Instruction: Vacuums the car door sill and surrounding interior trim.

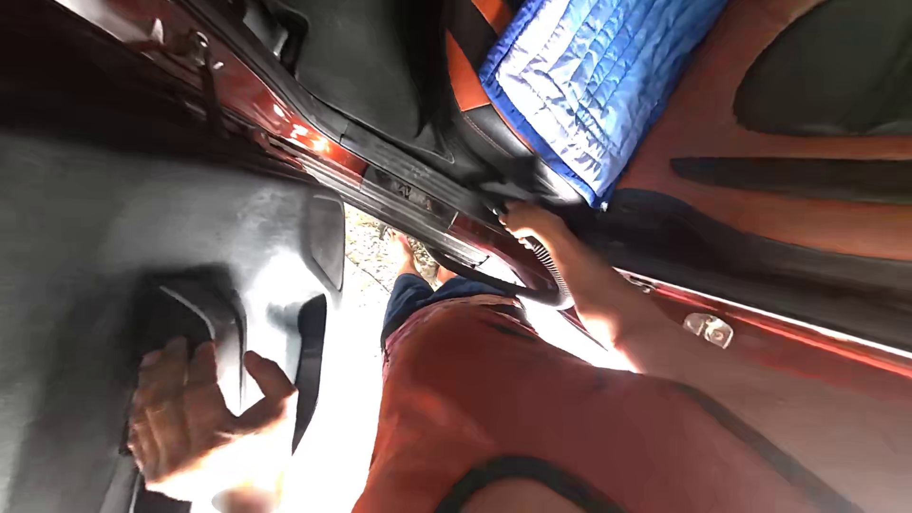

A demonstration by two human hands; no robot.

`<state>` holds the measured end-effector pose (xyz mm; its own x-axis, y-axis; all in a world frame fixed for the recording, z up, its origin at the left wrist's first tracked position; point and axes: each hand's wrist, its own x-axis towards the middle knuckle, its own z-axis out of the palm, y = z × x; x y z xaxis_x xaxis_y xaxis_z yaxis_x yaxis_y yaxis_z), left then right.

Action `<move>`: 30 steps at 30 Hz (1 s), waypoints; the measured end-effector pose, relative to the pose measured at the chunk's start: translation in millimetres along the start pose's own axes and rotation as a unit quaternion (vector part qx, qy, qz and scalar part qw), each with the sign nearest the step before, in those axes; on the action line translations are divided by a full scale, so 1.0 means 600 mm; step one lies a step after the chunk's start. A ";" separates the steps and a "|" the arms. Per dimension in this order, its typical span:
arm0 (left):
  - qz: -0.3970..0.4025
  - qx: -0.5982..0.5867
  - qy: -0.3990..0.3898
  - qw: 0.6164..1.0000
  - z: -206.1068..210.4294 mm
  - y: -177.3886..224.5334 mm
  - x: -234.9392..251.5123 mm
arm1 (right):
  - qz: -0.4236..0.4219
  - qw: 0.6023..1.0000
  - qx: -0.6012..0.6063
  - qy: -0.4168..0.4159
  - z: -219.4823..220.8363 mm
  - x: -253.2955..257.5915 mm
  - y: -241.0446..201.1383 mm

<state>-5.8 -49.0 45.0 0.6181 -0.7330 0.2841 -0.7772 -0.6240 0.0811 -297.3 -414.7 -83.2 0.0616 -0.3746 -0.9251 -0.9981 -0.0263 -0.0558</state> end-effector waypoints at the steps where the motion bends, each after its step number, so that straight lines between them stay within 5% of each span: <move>1: -0.007 -0.002 0.000 1.000 -0.001 0.001 0.000 | -0.001 1.000 -0.019 0.006 0.016 0.003 -0.006; 7: 0.010 -0.189 -0.019 0.982 -0.010 0.032 0.041 | 0.056 0.995 -0.049 -0.059 -0.063 -0.036 0.058; 11: 0.008 -0.272 -0.009 0.962 -0.008 0.043 0.058 | 0.053 0.996 -0.066 -0.030 -0.023 -0.042 0.005; 17: -0.013 -0.286 -0.006 0.958 -0.009 0.047 0.076 | 0.083 0.986 -0.129 -0.068 -0.096 -0.101 0.058; 30: 0.041 -0.306 0.002 0.951 0.009 0.055 0.097 | -0.010 0.999 0.024 0.031 0.014 0.007 -0.001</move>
<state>5.2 -113.6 59.0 0.5526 -0.7706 0.3174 -0.7470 -0.2892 0.5986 -296.3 -408.3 -90.6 0.0810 -0.4315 -0.8985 -0.9955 0.0086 -0.0939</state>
